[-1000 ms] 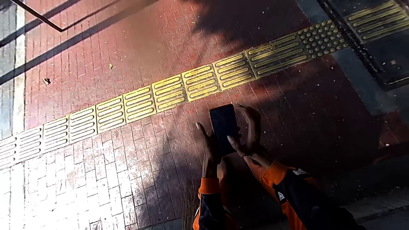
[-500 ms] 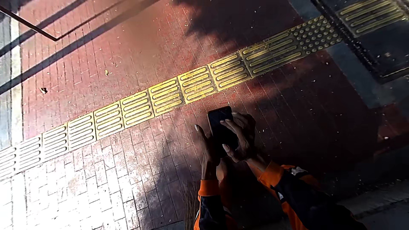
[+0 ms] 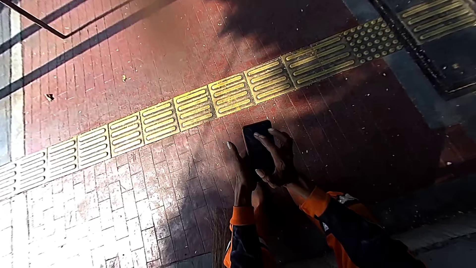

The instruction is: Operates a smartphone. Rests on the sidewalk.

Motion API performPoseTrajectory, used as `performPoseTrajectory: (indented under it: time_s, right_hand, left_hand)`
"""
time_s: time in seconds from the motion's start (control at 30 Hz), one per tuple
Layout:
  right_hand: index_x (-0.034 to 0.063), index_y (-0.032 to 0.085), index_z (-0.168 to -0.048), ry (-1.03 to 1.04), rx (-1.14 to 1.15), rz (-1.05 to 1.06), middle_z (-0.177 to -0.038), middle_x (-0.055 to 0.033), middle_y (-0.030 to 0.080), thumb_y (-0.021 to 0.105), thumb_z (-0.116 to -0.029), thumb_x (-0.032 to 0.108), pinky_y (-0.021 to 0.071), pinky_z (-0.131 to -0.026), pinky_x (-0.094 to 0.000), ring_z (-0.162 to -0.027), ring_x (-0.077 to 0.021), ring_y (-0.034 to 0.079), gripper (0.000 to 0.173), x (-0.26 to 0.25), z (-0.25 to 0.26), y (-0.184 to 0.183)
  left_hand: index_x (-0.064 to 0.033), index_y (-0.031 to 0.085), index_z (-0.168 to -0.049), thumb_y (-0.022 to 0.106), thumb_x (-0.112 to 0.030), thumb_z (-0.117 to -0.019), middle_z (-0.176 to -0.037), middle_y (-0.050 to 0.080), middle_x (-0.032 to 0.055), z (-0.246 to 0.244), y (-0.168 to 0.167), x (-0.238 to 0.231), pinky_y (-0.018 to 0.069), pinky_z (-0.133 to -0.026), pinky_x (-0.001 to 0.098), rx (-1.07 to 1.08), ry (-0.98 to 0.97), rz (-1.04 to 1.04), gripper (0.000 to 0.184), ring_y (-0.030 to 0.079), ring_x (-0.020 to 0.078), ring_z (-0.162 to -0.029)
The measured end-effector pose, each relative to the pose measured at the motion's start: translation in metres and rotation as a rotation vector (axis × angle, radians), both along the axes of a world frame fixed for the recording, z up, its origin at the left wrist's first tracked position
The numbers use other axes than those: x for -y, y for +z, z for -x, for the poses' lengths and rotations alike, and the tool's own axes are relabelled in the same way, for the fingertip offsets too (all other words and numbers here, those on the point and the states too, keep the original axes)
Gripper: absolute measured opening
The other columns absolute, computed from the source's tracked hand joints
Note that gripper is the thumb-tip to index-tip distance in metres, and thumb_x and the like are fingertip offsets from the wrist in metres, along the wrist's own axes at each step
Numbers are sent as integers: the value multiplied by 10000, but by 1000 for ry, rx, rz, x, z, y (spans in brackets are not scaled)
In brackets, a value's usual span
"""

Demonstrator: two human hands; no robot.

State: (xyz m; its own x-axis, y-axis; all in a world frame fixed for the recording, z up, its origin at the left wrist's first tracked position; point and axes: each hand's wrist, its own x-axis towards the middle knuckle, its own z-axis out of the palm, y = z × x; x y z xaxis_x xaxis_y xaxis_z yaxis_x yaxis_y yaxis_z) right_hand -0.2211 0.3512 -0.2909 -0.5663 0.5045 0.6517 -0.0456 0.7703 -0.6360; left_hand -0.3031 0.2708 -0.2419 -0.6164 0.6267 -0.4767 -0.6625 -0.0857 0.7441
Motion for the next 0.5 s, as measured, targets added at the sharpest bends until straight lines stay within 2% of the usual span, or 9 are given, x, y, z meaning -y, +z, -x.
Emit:
performPoseTrajectory:
  time_s: [0.1,0.2,0.23,0.3,0.33,0.4,0.43,0.5]
  right_hand:
    - [153,502,-1495,-1,-16,-15,-1495,-156,483,341,-950,771,293,-1171,-478,-1393,-307,408,839,-2,-2,1]
    - [139,528,-1446,-53,-101,79,-1462,-132,546,399,-968,720,389,-1115,-433,-1373,-289,453,763,-3,-3,4]
    - [112,539,-1424,-58,-103,159,-1428,-135,571,463,-971,671,420,-1100,-422,-1349,-269,484,724,-4,-3,5]
    - [-6,549,-1376,0,-42,402,-1352,-167,615,610,-950,531,490,-1045,-397,-1259,-221,572,689,-9,-3,9]
    - [-30,533,-1369,59,18,556,-1328,-148,646,659,-930,460,524,-999,-368,-1201,-181,620,670,-13,-3,12]
    - [-16,501,-1386,180,113,833,-1271,-102,679,681,-901,347,562,-912,-316,-1091,-130,670,631,-22,-1,15]
    - [-7,495,-1394,219,140,902,-1249,-98,687,678,-898,332,570,-888,-311,-1056,-126,681,628,-25,-1,16]
    - [-9,501,-1393,223,145,879,-1249,-99,682,673,-911,355,569,-896,-305,-1061,-123,679,628,-24,-1,15]
  left_hand:
    - [-82,659,-1061,-46,-789,-923,-825,746,68,1,1,0,628,-684,337,4,2,19,1008,741,148,-778]
    - [-90,681,-1036,-18,-875,-852,-836,751,88,5,-3,4,632,-680,371,14,9,-16,1068,748,181,-790]
    - [-90,688,-1032,-16,-888,-838,-837,752,98,7,-4,5,634,-677,384,18,23,-29,1082,751,194,-792]
    - [-95,688,-1064,-30,-879,-846,-854,757,106,10,-6,8,636,-683,400,9,57,-46,1086,754,206,-805]
    - [-100,689,-1088,-23,-882,-848,-875,758,108,12,-6,10,636,-696,406,13,70,-60,1085,753,211,-823]
    - [-115,685,-1122,-21,-893,-837,-906,759,104,15,-5,12,634,-711,409,15,93,-72,1089,750,206,-846]
    - [-122,681,-1142,-28,-900,-825,-920,758,100,16,-5,13,632,-715,407,13,93,-77,1099,747,204,-855]
    - [-132,685,-1147,-35,-910,-809,-927,763,95,17,-4,15,634,-715,405,9,84,-96,1112,750,201,-861]
